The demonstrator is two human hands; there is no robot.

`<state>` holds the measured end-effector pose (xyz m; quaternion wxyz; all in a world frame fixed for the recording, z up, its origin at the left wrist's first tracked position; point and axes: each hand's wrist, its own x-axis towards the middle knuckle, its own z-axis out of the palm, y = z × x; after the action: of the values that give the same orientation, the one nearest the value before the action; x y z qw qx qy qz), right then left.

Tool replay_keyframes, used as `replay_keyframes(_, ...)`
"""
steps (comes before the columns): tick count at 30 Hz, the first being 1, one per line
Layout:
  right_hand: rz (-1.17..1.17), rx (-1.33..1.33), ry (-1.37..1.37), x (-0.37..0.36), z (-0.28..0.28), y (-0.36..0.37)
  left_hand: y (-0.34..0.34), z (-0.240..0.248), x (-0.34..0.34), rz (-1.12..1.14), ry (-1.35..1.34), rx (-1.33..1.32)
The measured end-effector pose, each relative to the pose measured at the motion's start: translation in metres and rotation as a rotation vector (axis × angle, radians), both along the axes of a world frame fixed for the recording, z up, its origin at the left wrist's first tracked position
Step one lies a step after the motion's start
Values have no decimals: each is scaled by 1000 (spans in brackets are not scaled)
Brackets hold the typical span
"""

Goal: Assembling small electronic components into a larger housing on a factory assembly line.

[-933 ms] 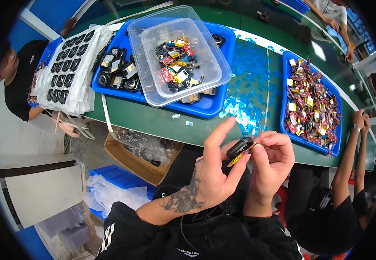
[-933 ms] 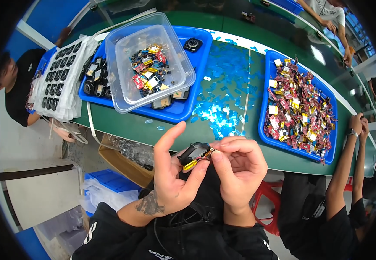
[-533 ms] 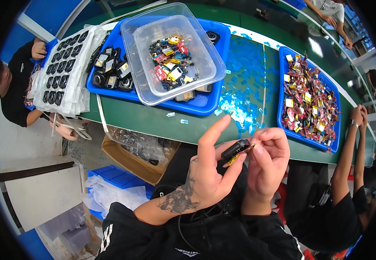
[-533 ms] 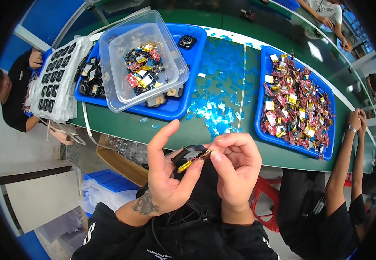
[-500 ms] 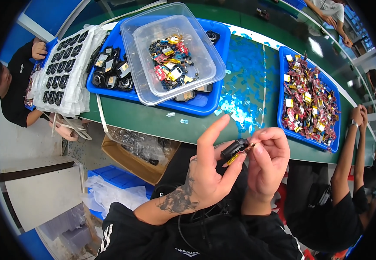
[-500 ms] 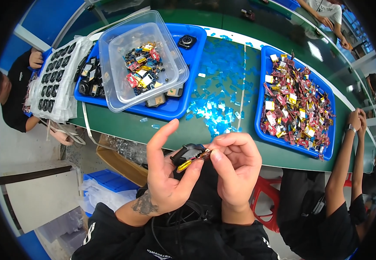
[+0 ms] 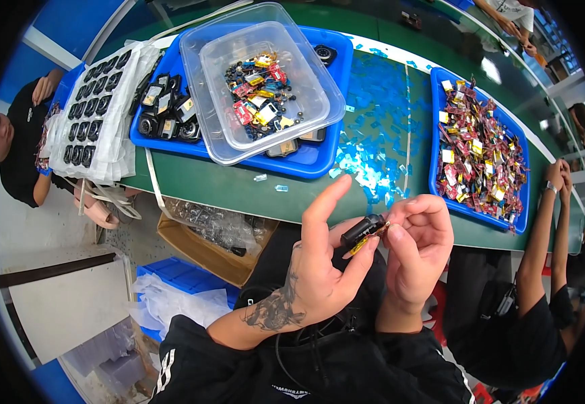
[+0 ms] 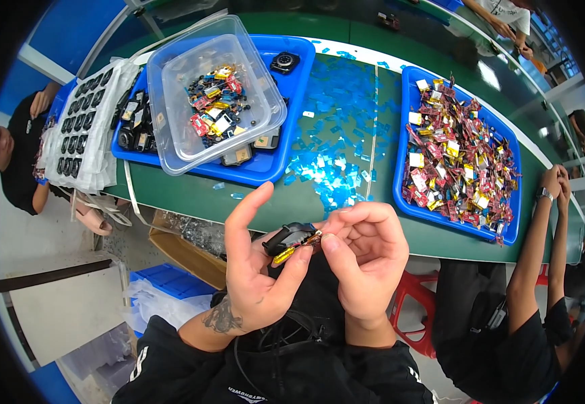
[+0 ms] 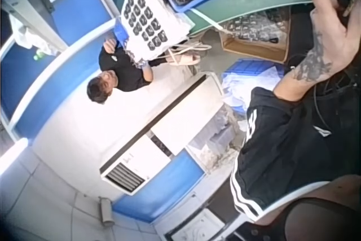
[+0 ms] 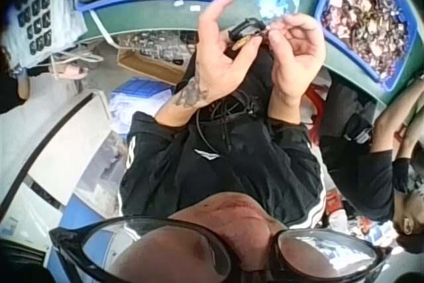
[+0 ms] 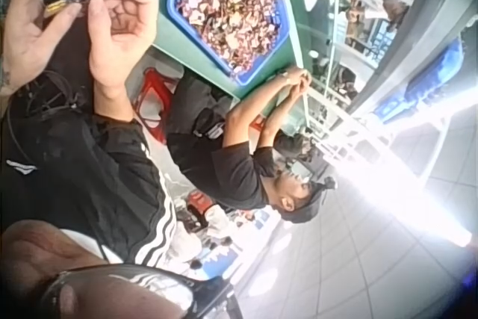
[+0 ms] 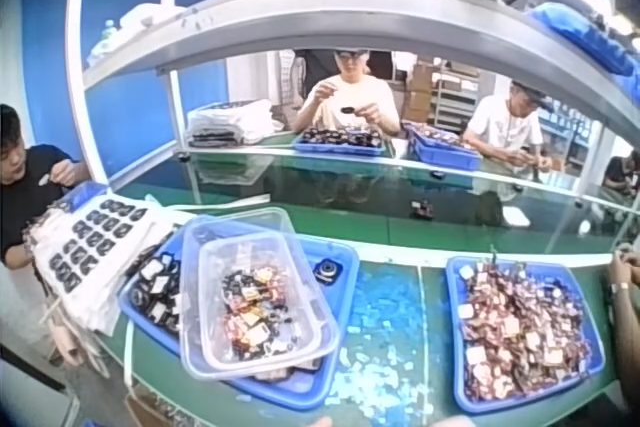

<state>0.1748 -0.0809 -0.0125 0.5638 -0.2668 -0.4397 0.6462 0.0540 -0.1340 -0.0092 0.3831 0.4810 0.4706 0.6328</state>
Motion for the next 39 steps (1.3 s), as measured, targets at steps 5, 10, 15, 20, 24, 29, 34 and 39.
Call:
replay_keyframes(5,-2,-60,43,-2,3,-1,0,-1,-3,-29,-63,-34)
replay_keyframes(10,-4,-38,-17,-3,4,0,1,0,-3,-27,-108,-53)
replay_keyframes(15,0,-1,-5,0,-1,1,2,-1,-4,-27,-94,-47)
replay_keyframes(20,-10,-7,-37,-2,-1,0,0,-2,-2,-20,-85,-57)
replay_keyframes(24,29,23,-42,0,3,2,-1,-1,-7,-86,-237,-87)
replay_keyframes(29,34,34,-309,4,4,3,1,6,-10,-172,-399,-174)
replay_keyframes(34,-29,70,-371,1,5,-2,0,7,-16,-239,-297,-178)
replay_keyframes(39,-64,115,-457,0,4,-2,-1,2,-17,-272,-428,-218)
